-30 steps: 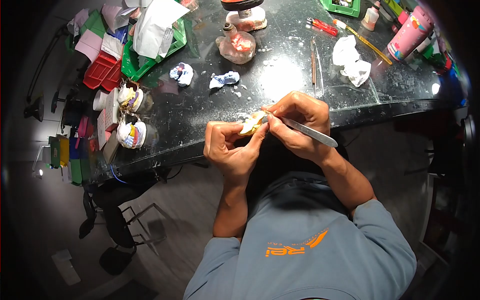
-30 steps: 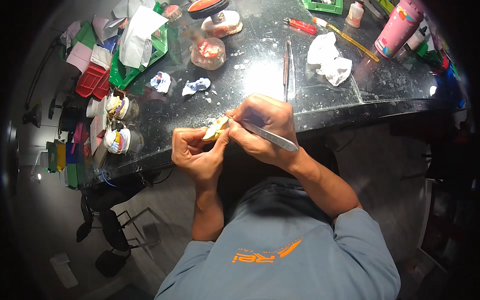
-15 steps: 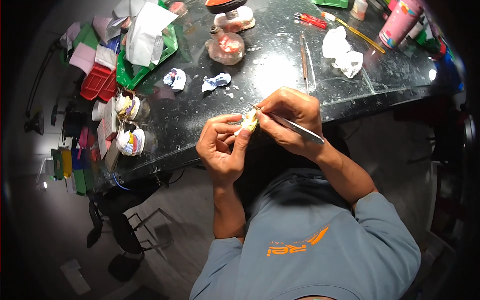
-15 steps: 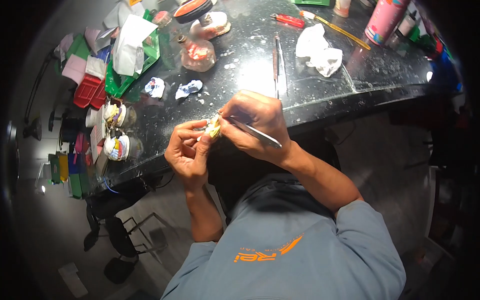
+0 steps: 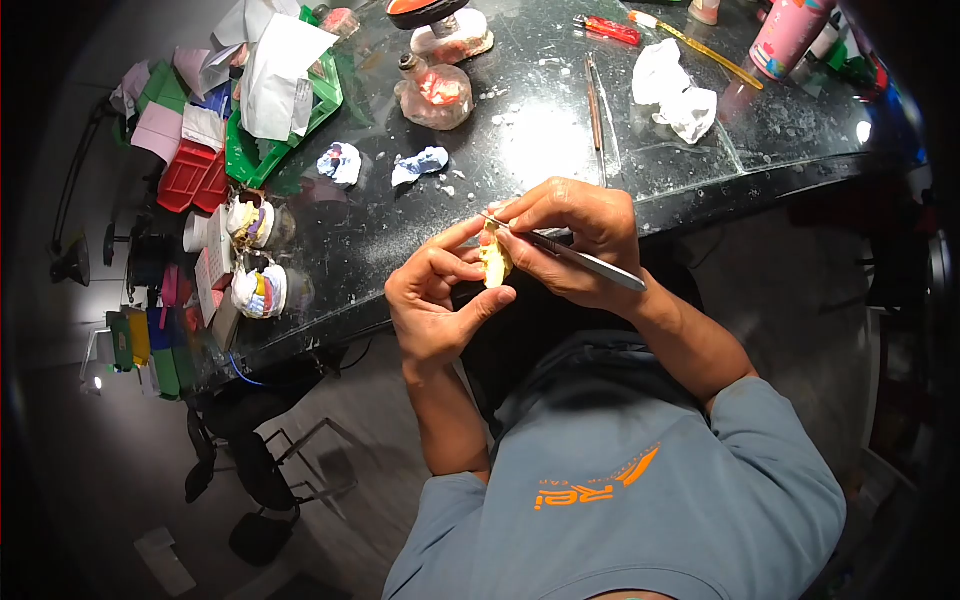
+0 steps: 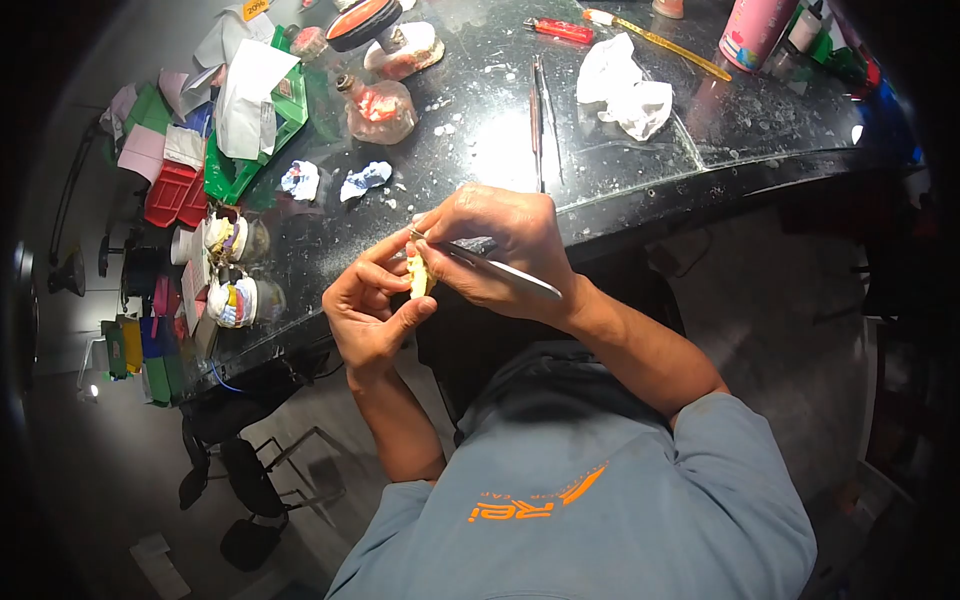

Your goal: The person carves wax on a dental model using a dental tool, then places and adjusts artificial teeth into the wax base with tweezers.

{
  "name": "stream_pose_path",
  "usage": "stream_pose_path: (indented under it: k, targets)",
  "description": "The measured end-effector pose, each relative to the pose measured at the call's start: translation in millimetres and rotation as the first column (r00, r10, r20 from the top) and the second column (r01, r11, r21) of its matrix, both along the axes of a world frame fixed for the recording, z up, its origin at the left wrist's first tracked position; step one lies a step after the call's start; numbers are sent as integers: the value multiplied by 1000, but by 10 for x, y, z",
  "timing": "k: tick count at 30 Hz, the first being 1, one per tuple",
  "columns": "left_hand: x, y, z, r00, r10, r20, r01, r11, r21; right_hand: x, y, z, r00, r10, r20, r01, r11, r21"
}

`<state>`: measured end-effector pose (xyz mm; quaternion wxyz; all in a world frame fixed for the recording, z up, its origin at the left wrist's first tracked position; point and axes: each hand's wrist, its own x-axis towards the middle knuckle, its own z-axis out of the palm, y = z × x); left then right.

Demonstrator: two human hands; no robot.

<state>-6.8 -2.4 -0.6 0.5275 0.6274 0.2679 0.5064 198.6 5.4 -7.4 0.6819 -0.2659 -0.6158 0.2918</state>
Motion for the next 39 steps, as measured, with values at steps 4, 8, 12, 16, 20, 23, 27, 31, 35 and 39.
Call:
stream_pose_path:
  k: [4, 8, 12, 16, 20, 23, 27, 31, 35, 39]
  targets:
    - [24, -29, 25, 998, 58, -37, -59, 998, -11, 34, 5, 30, 999, 21, 44, -23, 998, 55]
    - [165, -56, 106, 987, 153, -54, -156, 986, -52, 17, 16, 26, 1000, -9, 16, 8, 997, 75]
    - [176, -57, 40, 965, 230, -127, -230, 973, 12, 45, 4, 52, 998, 66, 16, -67, 997, 31]
    - [147, -30, 27, 941, 240, -240, -219, 969, 111, 81, 9, 48, 992, 80, 100, -86, 995, 57]
    - [147, -33, 36, 953, 240, -188, -232, 971, 63, 76, 16, 69, 985, 80, 152, -95, 991, 96]
    - [144, -29, 34, 957, 230, -175, -223, 973, 61, 79, 15, 58, 984, 65, 168, -81, 993, 89]
    - [144, -29, 45, 954, 236, -187, -223, 971, 91, 82, 13, 56, 984, 69, 165, -85, 992, 91]
    - [144, -35, 44, 944, 252, -215, -234, 967, 104, 68, 22, 24, 986, 64, 155, -81, 991, 105]
    - [143, -30, 38, 946, 245, -211, -228, 968, 100, 71, 7, 44, 984, 90, 151, -103, 991, 80]
    - [135, -30, 34, 946, 242, -217, -226, 969, 98, 64, 12, 60, 984, 75, 161, -93, 990, 109]
